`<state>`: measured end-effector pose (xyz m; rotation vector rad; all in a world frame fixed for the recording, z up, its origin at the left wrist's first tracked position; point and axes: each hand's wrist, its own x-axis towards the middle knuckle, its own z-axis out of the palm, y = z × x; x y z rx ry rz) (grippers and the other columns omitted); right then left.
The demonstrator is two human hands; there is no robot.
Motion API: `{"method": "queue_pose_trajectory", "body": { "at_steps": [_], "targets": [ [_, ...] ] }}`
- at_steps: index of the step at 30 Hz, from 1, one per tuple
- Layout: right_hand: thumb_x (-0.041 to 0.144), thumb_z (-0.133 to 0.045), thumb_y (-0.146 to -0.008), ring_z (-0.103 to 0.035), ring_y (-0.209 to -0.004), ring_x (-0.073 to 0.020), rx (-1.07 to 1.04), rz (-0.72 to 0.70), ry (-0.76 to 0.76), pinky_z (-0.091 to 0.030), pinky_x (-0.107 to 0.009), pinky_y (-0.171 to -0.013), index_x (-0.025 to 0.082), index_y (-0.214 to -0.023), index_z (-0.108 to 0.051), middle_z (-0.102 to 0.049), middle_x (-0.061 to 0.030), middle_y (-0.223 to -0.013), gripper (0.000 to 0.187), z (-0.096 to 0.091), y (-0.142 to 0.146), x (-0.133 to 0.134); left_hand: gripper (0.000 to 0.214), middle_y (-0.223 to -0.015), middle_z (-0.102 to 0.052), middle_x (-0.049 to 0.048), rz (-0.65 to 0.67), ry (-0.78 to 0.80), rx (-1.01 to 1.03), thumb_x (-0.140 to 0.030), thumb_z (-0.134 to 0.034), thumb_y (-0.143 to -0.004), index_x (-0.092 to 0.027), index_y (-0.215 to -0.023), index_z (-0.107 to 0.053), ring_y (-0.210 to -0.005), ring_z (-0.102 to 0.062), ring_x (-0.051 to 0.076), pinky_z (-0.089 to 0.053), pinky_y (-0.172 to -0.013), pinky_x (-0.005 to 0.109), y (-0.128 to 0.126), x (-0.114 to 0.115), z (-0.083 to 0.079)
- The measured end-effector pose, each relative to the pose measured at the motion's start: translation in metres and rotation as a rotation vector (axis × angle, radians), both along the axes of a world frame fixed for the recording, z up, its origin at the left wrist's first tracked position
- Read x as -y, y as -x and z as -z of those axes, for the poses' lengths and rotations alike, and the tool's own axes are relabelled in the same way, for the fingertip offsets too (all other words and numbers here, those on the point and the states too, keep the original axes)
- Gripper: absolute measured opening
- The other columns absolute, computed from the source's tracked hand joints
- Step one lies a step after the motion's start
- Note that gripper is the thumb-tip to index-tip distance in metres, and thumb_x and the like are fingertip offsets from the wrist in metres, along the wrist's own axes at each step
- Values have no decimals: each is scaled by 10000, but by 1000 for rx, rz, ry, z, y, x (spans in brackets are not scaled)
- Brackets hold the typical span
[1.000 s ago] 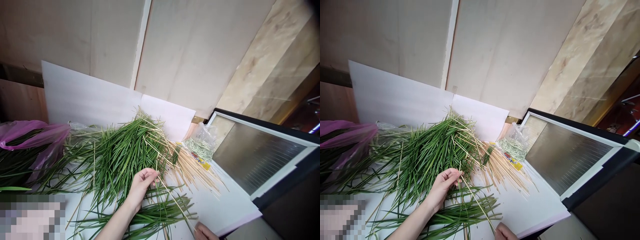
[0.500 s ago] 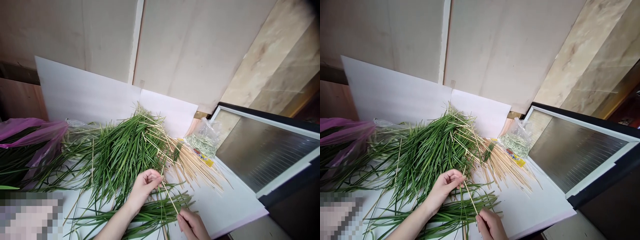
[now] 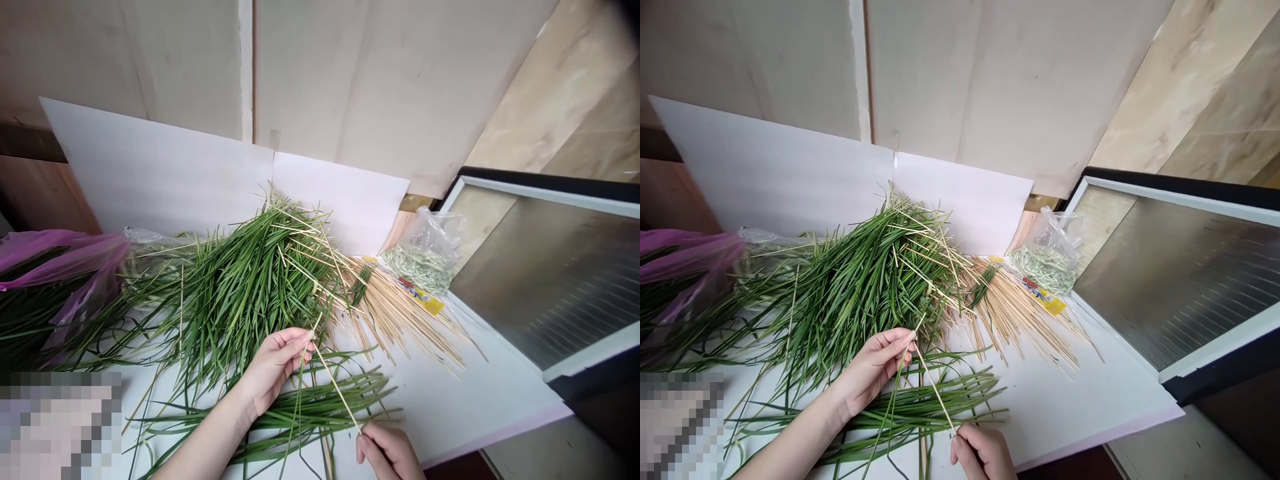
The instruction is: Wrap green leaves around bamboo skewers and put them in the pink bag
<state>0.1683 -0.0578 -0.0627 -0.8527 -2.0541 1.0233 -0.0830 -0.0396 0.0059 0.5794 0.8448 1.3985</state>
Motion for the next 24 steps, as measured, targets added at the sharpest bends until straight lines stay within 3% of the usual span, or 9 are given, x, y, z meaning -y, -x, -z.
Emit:
{"method": "queue_pose_trajectory", "body": {
  "at_steps": [9,16,24],
  "targets": [
    [613,-358,-1071,-475,-540,-184,12,9,44,-347,-262,-532,211,-657,-531,-483,5,-588,603,-4,-5,1,240,-739,-702,27,40,3,-31,-296,-893,-699,-117,-785,-759,-614,-598,66,-504,-641,159,-1,2,0],
    [571,-368,-1075,-439,-517,-180,1,23,21,-312,-272,-513,214,-647,-519,-447,14,-569,578,7,-8,2,231,-735,-692,25,46,4,-11,-289,-894,-699,-121,-778,-758,-620,-593,65,-511,-643,152,-1,3,-1],
    [617,-341,-1071,-466,-553,-186,31,-1,81,-330,-271,-551,213,-656,-490,-470,10,-594,598,-3,-6,3,236,-730,-687,15,65,-22,-41,-306,-892,-700,-128,-779,-758,-626,-596,66,-502,-659,163,-1,3,-1]
  ]
}}
